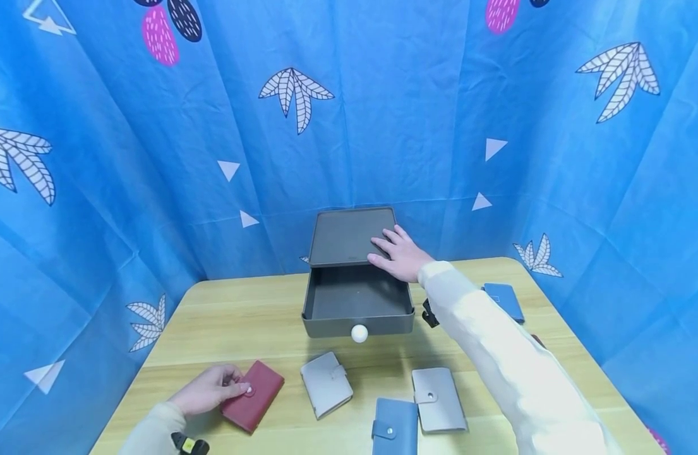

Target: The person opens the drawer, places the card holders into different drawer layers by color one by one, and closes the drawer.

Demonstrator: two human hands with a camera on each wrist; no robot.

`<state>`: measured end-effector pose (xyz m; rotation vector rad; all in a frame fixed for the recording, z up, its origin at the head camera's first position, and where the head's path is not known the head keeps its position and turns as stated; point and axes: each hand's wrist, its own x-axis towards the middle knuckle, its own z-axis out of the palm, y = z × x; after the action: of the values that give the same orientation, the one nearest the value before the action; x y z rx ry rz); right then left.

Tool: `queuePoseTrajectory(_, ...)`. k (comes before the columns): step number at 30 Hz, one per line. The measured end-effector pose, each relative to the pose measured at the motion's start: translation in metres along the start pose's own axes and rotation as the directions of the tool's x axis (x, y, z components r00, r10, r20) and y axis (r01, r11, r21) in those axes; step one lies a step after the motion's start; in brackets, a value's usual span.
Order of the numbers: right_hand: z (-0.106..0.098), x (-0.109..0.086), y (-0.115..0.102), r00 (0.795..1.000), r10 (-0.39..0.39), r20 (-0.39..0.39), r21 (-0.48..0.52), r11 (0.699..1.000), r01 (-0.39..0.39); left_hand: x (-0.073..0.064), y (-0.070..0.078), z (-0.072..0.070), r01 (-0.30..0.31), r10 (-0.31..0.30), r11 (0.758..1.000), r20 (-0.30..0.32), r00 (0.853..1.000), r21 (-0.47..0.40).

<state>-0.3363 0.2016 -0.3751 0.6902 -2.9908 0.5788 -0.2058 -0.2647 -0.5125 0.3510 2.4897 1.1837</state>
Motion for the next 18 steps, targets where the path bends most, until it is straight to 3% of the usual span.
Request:
queuePoseTrajectory(9,0.000,0.001,0.000,1.000,-0.003,0.000,0.005,1.000,0.003,0.003,-0.004,0.000,-0.026,0.043,0.982,0.085,0.995,-0.187)
queuePoseTrajectory(18,-0.001,0.001,0.002,1.000,-0.004,0.004,0.005,1.000,0.004,-0.002,-0.011,0.002,-0.076,0.120,0.956,0.139,0.983,-0.284)
